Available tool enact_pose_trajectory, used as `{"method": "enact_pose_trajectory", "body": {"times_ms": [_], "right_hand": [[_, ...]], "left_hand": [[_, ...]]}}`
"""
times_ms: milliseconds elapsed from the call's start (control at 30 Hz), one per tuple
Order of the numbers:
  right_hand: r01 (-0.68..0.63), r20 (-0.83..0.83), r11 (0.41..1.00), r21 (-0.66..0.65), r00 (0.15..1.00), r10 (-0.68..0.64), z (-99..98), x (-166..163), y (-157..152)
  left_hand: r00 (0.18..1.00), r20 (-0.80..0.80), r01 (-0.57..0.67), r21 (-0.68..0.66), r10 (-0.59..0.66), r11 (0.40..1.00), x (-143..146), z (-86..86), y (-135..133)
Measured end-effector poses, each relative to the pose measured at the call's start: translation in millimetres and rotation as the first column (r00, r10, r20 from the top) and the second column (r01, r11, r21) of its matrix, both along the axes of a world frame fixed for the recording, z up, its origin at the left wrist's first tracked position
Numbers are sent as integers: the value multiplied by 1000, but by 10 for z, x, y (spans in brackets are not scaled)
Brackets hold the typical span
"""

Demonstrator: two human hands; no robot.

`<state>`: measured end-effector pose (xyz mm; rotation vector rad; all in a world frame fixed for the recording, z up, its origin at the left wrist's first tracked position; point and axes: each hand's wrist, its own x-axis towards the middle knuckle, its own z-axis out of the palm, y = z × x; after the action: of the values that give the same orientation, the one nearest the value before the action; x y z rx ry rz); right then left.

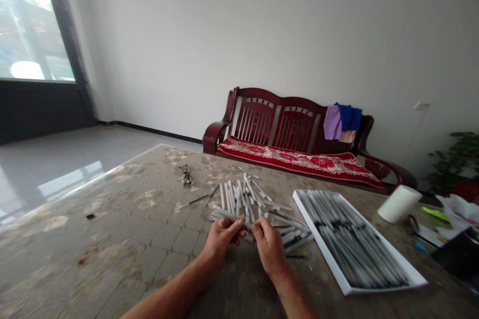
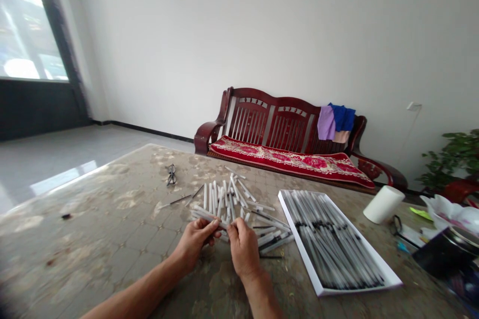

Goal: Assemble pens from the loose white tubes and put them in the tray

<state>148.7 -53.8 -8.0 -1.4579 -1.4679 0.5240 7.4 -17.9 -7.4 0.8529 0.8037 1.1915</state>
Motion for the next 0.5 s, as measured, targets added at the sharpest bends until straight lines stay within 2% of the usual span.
{"method": "enact_pose_trajectory", "body": {"times_ms": [67,200,333,433,500], "right_hand": [[-4,-125,997,-77,992,-5,-8,-26,1],[-96,-386,957,-273,922,-18,10,-84,-12],[-149,-470,933,-327,882,-24,67,-114,-45],[-242,-546,895,-375,838,-3,92,-118,-55],[-250,-552,880,-404,834,-17,103,-100,-44]], "left_hand": [[1000,-9,21,25,-21,999,-6,-9,3],[996,-51,76,81,-72,994,-28,-18,13],[990,-83,121,147,-110,982,-53,-7,23],[985,-115,152,199,-131,968,-61,-11,34],[977,-179,155,212,-118,965,-69,-25,43]]}}
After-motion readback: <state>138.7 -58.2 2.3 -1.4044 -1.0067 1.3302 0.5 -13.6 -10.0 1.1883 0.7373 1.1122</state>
